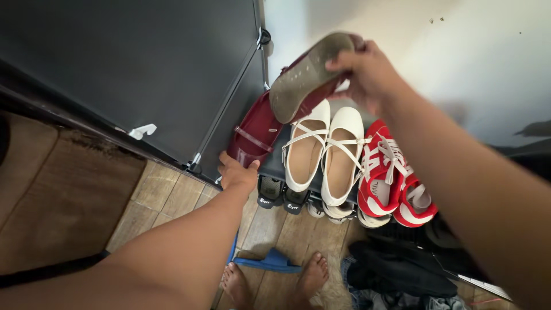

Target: The person removes various shoes from a multi-tier shoe rack and rearranges them neatly. They handle sneakers, flats, and sandals, placing them back on the rack in an organized manner.

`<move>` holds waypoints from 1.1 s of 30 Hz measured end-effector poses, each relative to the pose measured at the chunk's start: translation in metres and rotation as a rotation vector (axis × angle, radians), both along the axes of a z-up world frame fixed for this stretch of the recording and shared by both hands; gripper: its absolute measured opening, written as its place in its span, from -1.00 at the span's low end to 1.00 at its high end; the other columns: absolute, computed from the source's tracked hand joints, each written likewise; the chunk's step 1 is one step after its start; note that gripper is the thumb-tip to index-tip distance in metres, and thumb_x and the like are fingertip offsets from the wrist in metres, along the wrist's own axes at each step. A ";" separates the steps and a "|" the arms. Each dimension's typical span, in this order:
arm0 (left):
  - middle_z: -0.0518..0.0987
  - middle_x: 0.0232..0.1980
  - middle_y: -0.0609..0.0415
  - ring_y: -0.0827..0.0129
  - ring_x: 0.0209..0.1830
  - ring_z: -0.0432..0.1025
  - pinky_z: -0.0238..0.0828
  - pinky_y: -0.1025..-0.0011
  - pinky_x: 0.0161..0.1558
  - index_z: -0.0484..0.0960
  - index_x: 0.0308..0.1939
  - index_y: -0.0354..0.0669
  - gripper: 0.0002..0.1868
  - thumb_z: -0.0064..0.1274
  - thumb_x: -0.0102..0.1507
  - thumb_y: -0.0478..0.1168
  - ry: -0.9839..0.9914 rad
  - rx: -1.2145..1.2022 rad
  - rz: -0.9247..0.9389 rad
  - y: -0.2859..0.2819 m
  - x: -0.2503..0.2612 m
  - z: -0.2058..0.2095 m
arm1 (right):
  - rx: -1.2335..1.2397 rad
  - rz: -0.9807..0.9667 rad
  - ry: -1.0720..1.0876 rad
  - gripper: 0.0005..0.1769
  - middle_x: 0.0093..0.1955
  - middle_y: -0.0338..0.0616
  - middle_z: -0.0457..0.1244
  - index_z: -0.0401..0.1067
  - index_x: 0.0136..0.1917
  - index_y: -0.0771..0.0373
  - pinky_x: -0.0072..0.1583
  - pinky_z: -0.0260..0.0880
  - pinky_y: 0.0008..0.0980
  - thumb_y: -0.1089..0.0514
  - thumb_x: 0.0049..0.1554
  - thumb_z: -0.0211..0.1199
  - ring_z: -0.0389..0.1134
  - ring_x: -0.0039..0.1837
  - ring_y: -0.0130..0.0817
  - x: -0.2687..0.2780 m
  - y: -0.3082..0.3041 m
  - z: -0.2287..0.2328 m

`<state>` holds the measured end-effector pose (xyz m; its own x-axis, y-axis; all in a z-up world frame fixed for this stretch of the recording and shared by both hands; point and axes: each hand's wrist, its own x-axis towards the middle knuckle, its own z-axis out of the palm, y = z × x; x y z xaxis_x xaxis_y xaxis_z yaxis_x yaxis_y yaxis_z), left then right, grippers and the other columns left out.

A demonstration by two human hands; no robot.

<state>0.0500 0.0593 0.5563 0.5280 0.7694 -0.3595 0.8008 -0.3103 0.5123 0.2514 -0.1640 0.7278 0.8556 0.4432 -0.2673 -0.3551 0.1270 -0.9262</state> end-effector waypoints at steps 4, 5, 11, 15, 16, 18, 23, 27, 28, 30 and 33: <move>0.50 0.30 -0.10 -0.14 0.15 0.61 0.60 0.03 0.05 0.24 0.44 0.09 -0.15 0.19 0.07 -0.27 -0.206 -0.400 0.231 -0.009 0.005 0.049 | 0.133 -0.017 -0.147 -0.24 0.29 -0.11 0.20 0.12 0.24 0.04 0.31 0.46 -0.04 0.44 -0.14 0.34 0.31 0.34 -0.18 -0.042 -0.009 0.017; 0.53 0.26 -0.09 -0.11 0.18 0.54 0.47 0.04 0.13 0.29 0.41 0.08 -0.18 0.25 0.07 -0.21 -0.261 -0.144 0.092 -0.016 0.004 0.067 | 0.026 0.022 -0.258 -0.21 0.29 -0.10 0.20 0.14 0.26 0.06 0.33 0.46 -0.05 0.44 -0.15 0.38 0.29 0.37 -0.16 -0.046 -0.015 0.024; 0.62 0.22 -0.06 -0.09 0.17 0.48 0.39 0.03 0.17 0.44 0.32 -0.01 -0.47 0.17 0.31 -0.02 -0.679 0.435 -0.181 -0.035 0.020 0.160 | -0.774 0.071 -0.556 -0.14 0.29 -0.14 0.18 0.21 0.26 0.12 0.33 0.43 -0.14 0.35 -0.22 0.60 0.24 0.45 -0.15 -0.062 -0.069 0.049; 0.60 0.25 -0.10 -0.04 0.23 0.52 0.42 0.06 0.23 0.34 0.38 -0.03 -0.51 -0.09 0.47 0.10 -0.871 0.326 -0.248 -0.022 0.067 0.180 | -0.733 0.188 -0.545 -0.19 0.17 -0.21 0.35 0.23 0.21 0.16 0.24 0.53 -0.24 0.31 -0.25 0.57 0.42 0.31 -0.24 -0.064 -0.101 0.040; 0.60 0.24 -0.12 -0.07 0.21 0.51 0.39 0.03 0.19 0.35 0.38 -0.02 -0.50 -0.12 0.45 0.11 -0.816 0.343 -0.274 -0.020 0.084 0.177 | -0.704 0.206 -0.537 -0.20 0.16 -0.21 0.35 0.24 0.21 0.15 0.21 0.55 -0.28 0.32 -0.25 0.56 0.44 0.26 -0.24 -0.068 -0.104 0.031; 0.62 0.20 -0.13 -0.11 0.20 0.49 0.37 0.03 0.17 0.39 0.35 0.02 -0.48 -0.16 0.41 0.15 -0.645 0.229 -0.358 -0.017 0.113 0.158 | -0.710 0.116 -0.767 -0.21 0.15 -0.07 0.28 0.24 0.22 0.20 0.16 0.51 -0.24 0.31 -0.22 0.58 0.43 0.18 -0.17 -0.087 -0.106 0.002; 0.54 0.32 -0.17 -0.02 0.36 0.41 0.31 0.21 0.31 0.46 0.38 -0.02 -0.32 0.00 0.31 0.25 -0.416 0.008 -0.694 -0.030 0.150 0.072 | -0.739 0.163 -0.869 -0.24 0.08 0.08 0.19 0.24 0.16 0.24 0.11 0.34 -0.12 0.30 -0.23 0.60 0.29 0.11 0.05 -0.135 -0.102 -0.072; 0.43 0.39 -0.22 -0.03 0.41 0.33 0.25 0.20 0.36 0.29 0.48 -0.09 -0.17 0.05 0.27 0.26 -0.239 -0.107 -0.656 -0.047 0.123 0.033 | -0.843 0.333 -0.623 -0.30 0.15 0.07 0.18 0.23 0.06 0.24 0.15 0.40 -0.14 0.22 -0.23 0.61 0.35 0.13 0.04 -0.159 -0.106 -0.104; 0.45 0.40 -0.20 -0.01 0.40 0.35 0.27 0.20 0.36 0.27 0.50 -0.07 -0.15 0.06 0.23 0.25 -0.262 -0.127 -0.633 -0.051 0.110 0.031 | -0.827 0.337 -0.647 -0.32 0.27 0.07 0.15 0.25 0.08 0.24 0.15 0.40 -0.13 0.19 -0.20 0.59 0.35 0.16 0.06 -0.161 -0.105 -0.108; 0.39 0.43 -0.23 -0.04 0.43 0.29 0.22 0.17 0.37 0.24 0.50 -0.09 -0.10 0.15 0.18 0.21 -0.315 -0.082 -0.594 -0.060 0.075 0.034 | -0.833 0.341 -0.668 -0.32 0.42 0.10 0.10 0.29 0.17 0.22 0.18 0.39 -0.11 0.15 -0.15 0.56 0.33 0.23 0.11 -0.165 -0.106 -0.109; 0.35 0.46 -0.19 -0.02 0.48 0.20 0.10 0.13 0.43 0.21 0.50 -0.04 -0.03 0.20 0.13 0.25 -0.169 -0.007 -0.354 -0.076 0.023 0.046 | -0.846 0.289 -0.664 -0.35 0.49 0.13 0.09 0.38 0.25 0.23 0.22 0.36 -0.10 0.10 -0.08 0.52 0.28 0.33 0.16 -0.170 -0.105 -0.100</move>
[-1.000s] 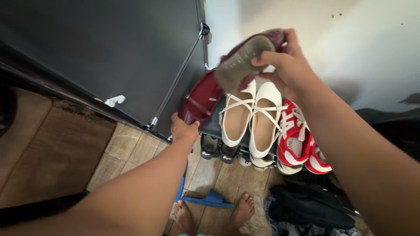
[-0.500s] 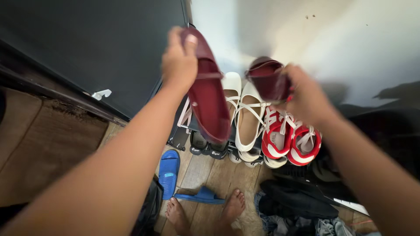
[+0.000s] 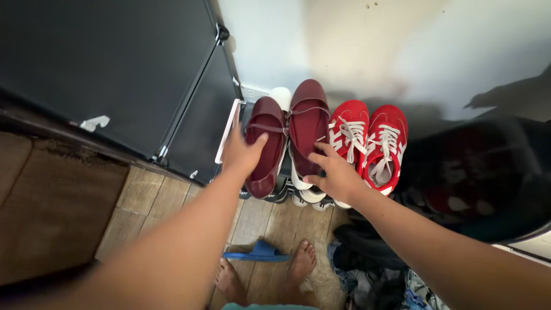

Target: The person removes various shoes from a multi-tier shoe rack and rearranges them neatly. They handle sneakers, flats, and sandals, placing them back on the rack in an organized manner.

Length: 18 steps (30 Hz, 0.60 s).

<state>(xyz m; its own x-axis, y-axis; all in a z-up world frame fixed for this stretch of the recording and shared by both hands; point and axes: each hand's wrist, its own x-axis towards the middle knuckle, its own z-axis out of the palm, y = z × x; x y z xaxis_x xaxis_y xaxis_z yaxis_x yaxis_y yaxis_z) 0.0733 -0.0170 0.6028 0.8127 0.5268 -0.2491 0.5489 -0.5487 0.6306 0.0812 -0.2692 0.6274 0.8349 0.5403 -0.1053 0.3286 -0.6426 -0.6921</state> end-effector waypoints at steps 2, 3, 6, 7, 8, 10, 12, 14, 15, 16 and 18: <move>0.34 0.46 -0.18 -0.02 0.46 0.26 0.16 0.16 0.43 0.10 0.58 0.14 0.00 0.08 0.15 0.33 0.265 -0.270 0.208 -0.003 -0.023 0.006 | 0.084 -0.048 -0.025 -0.48 0.51 0.11 0.13 0.45 0.16 0.28 0.25 0.38 -0.13 0.08 -0.04 0.49 0.28 0.37 0.14 -0.002 0.001 0.012; 0.39 0.45 -0.16 0.00 0.46 0.28 0.18 0.16 0.42 0.24 0.53 0.07 -0.07 -0.03 0.18 0.39 0.261 -0.343 0.223 -0.006 -0.030 0.007 | 0.122 -0.081 -0.069 -0.48 0.50 0.11 0.15 0.45 0.15 0.31 0.27 0.37 -0.13 0.07 -0.03 0.48 0.28 0.38 0.13 -0.002 0.005 0.019; 0.49 0.42 -0.10 0.08 0.44 0.36 0.23 0.17 0.39 0.48 0.42 -0.13 -0.03 -0.26 0.23 0.52 0.140 -0.610 0.347 -0.007 -0.028 0.018 | 0.220 -0.138 -0.169 -0.50 0.48 0.12 0.18 0.45 0.12 0.35 0.28 0.36 -0.12 0.05 0.00 0.48 0.30 0.37 0.13 -0.002 0.024 0.038; 0.51 0.41 -0.10 0.09 0.43 0.39 0.25 0.18 0.38 0.45 0.42 -0.19 0.00 -0.27 0.22 0.53 0.024 -0.726 0.445 -0.007 -0.026 0.026 | 0.244 -0.128 -0.180 -0.51 0.48 0.13 0.18 0.45 0.10 0.35 0.26 0.36 -0.12 0.03 0.01 0.48 0.31 0.35 0.13 -0.003 0.032 0.044; 0.52 0.40 -0.10 0.10 0.41 0.43 0.27 0.18 0.37 0.43 0.42 -0.25 0.04 -0.28 0.21 0.55 -0.095 -0.840 0.543 -0.007 -0.026 0.035 | 0.268 -0.118 -0.192 -0.51 0.48 0.14 0.18 0.45 0.08 0.35 0.25 0.36 -0.12 0.02 0.01 0.48 0.31 0.34 0.13 -0.004 0.042 0.050; 0.45 0.39 -0.04 0.03 0.36 0.34 0.24 -0.10 0.27 0.38 0.45 -0.09 0.01 -0.35 0.20 0.55 -0.015 -0.879 0.552 -0.002 -0.028 0.057 | 0.284 0.024 -0.235 -0.53 0.43 0.14 0.22 0.47 0.09 0.32 0.28 0.36 -0.12 0.04 0.00 0.48 0.31 0.35 0.15 -0.004 0.062 0.059; 0.47 0.34 -0.02 0.00 0.28 0.36 0.28 -0.21 0.16 0.39 0.43 -0.05 -0.03 -0.33 0.20 0.53 0.053 -0.869 0.539 0.007 -0.027 0.077 | 0.255 0.117 -0.197 -0.54 0.38 0.10 0.26 0.49 0.10 0.28 0.28 0.36 -0.12 0.04 -0.02 0.47 0.32 0.34 0.14 -0.005 0.087 0.066; 0.55 0.26 -0.06 0.00 0.17 0.47 0.39 -0.15 0.06 0.45 0.34 -0.12 -0.09 -0.23 0.22 0.50 0.107 -0.812 0.513 0.015 -0.029 0.086 | 0.178 0.170 -0.081 -0.53 0.32 0.04 0.30 0.49 0.11 0.22 0.25 0.35 -0.11 0.03 -0.05 0.46 0.35 0.29 0.09 -0.009 0.114 0.070; 0.56 0.23 -0.12 -0.03 0.10 0.51 0.49 -0.14 -0.01 0.45 0.30 -0.18 -0.20 -0.14 0.22 0.35 0.084 -0.800 0.514 0.020 -0.034 0.086 | 0.150 0.193 -0.055 -0.51 0.33 0.02 0.30 0.49 0.14 0.19 0.27 0.35 -0.11 0.04 -0.05 0.45 0.36 0.30 0.07 -0.014 0.125 0.071; 0.56 0.21 -0.18 -0.06 0.04 0.56 0.59 -0.13 -0.07 0.46 0.26 -0.24 -0.30 -0.05 0.23 0.20 0.061 -0.788 0.515 0.025 -0.038 0.084 | 0.122 0.217 -0.030 -0.48 0.35 -0.01 0.30 0.48 0.17 0.15 0.29 0.35 -0.10 0.04 -0.06 0.45 0.36 0.30 0.06 -0.018 0.135 0.072; 0.58 0.16 -0.23 -0.05 -0.06 0.60 0.67 -0.12 -0.19 0.48 0.21 -0.31 -0.45 -0.06 0.25 -0.02 0.050 -0.779 0.514 0.035 -0.044 0.074 | 0.092 0.224 -0.051 -0.38 0.42 0.10 0.20 0.43 0.24 0.16 0.34 0.29 -0.04 0.05 -0.09 0.47 0.32 0.33 0.09 -0.026 0.147 0.073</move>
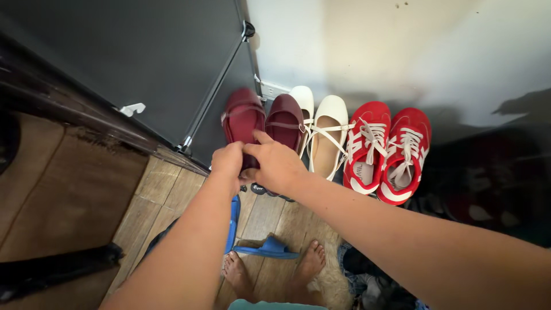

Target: The person removes various shoes from a multi-tier shoe rack and rearranges them neatly. They handle sneakers, flats, and sandals, placing them back on the rack in an organized manner.

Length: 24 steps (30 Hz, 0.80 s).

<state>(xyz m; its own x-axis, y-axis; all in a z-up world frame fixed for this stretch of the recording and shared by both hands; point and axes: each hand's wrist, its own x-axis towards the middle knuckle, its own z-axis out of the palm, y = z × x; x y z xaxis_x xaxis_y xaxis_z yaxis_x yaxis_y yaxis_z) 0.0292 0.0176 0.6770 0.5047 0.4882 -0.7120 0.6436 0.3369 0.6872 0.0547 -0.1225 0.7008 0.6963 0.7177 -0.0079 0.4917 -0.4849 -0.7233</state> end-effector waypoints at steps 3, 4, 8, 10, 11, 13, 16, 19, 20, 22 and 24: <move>0.58 0.16 -0.22 -0.04 -0.09 0.59 0.65 -0.16 -0.22 0.48 0.23 -0.25 -0.53 -0.27 0.29 -0.17 0.014 -0.009 -0.025 0.021 0.002 -0.025 | -0.011 -0.062 -0.109 -0.09 0.54 0.36 -0.04 0.29 0.33 0.26 0.38 0.08 0.14 0.06 -0.24 0.57 0.15 0.43 0.22 -0.006 0.002 -0.002; 0.56 0.19 -0.22 -0.10 -0.05 0.59 0.65 -0.20 -0.15 0.43 0.26 -0.19 -0.53 -0.31 0.30 -0.20 0.015 0.002 -0.045 0.030 0.004 -0.033 | -0.024 -0.093 -0.125 0.04 0.56 0.36 -0.06 0.22 0.36 0.30 0.36 0.01 0.23 0.04 -0.32 0.60 0.07 0.49 0.28 -0.009 -0.002 -0.005; 0.39 0.42 -0.14 -0.23 0.25 0.45 0.45 -0.38 0.10 0.26 0.40 0.03 -0.52 -0.37 0.38 -0.19 0.074 0.059 -0.116 0.058 0.026 -0.064 | -0.560 0.021 0.107 -0.02 0.66 0.10 -0.13 0.24 0.41 0.13 0.45 -0.07 0.20 -0.02 -0.20 0.62 -0.23 0.64 0.13 -0.012 -0.025 -0.020; 0.22 0.53 -0.14 -0.28 0.39 0.30 0.35 -0.48 0.16 0.21 0.45 0.04 -0.53 -0.31 0.45 -0.13 0.166 0.034 -0.065 0.063 0.043 -0.082 | -0.335 0.031 0.025 -0.17 0.60 0.16 -0.03 0.37 0.30 0.20 0.46 0.03 0.08 0.02 -0.20 0.58 -0.13 0.60 0.26 -0.013 -0.034 -0.031; 0.14 0.58 -0.14 -0.30 0.45 0.22 0.30 -0.53 0.20 0.18 0.48 0.04 -0.53 -0.27 0.48 -0.09 0.217 0.023 -0.044 0.066 0.048 -0.091 | -0.221 0.028 -0.011 -0.24 0.56 0.18 0.03 0.43 0.25 0.23 0.46 0.08 0.02 0.05 -0.21 0.56 -0.08 0.58 0.32 -0.015 -0.035 -0.037; 0.12 0.61 0.05 -0.13 0.52 0.13 0.25 -0.61 0.20 0.23 0.48 0.14 -0.54 -0.32 0.48 -0.11 0.255 -0.049 0.026 0.067 0.052 -0.109 | -0.083 0.002 -0.025 -0.42 0.54 0.21 0.08 0.54 0.10 0.23 0.49 0.08 0.00 0.04 -0.18 0.55 -0.01 0.56 0.29 -0.014 -0.031 -0.046; 0.09 0.63 0.22 -0.06 0.56 0.13 0.29 -0.58 0.20 0.20 0.50 0.28 -0.52 -0.38 0.48 -0.12 0.263 -0.135 0.162 0.068 0.052 -0.128 | 0.106 -0.013 -0.054 -0.48 0.54 0.27 0.10 0.59 0.09 0.23 0.48 0.06 0.03 0.04 -0.14 0.52 0.00 0.54 0.35 0.000 -0.016 -0.056; 0.16 0.62 0.07 -0.14 0.51 0.26 0.39 -0.46 0.16 0.17 0.54 0.24 -0.50 -0.34 0.49 -0.08 0.240 -0.180 0.277 0.062 0.046 -0.133 | 0.105 -0.035 -0.129 -0.46 0.51 0.30 0.12 0.58 0.08 0.26 0.48 0.05 0.03 -0.02 -0.12 0.53 0.02 0.52 0.38 0.022 0.009 -0.065; 0.20 0.61 -0.03 -0.18 0.48 0.31 0.43 -0.41 0.13 0.17 0.55 0.19 -0.49 -0.31 0.49 -0.07 0.231 -0.191 0.311 0.061 0.044 -0.132 | 0.073 -0.045 -0.160 -0.46 0.50 0.31 0.13 0.57 0.06 0.27 0.49 0.05 0.02 -0.06 -0.12 0.54 0.04 0.52 0.38 0.029 0.018 -0.070; 0.16 0.63 -0.09 -0.19 0.52 0.25 0.42 -0.41 0.19 0.14 0.58 0.07 -0.39 -0.29 0.47 0.11 0.194 -0.202 0.238 0.060 0.040 -0.129 | -0.086 -0.025 -0.093 -0.40 0.49 0.35 0.09 0.54 0.08 0.31 0.52 0.03 0.00 -0.16 -0.05 0.51 0.12 0.49 0.26 0.044 0.036 -0.086; 0.10 0.66 -0.07 -0.14 0.59 0.11 0.19 -0.44 0.30 0.08 0.61 0.05 -0.22 -0.28 0.40 0.29 0.236 -0.231 0.119 0.065 0.038 -0.123 | -0.184 0.009 -0.057 -0.38 0.46 0.40 0.08 0.53 0.11 0.31 0.52 -0.01 0.02 -0.24 0.02 0.45 0.16 0.47 0.19 0.055 0.044 -0.108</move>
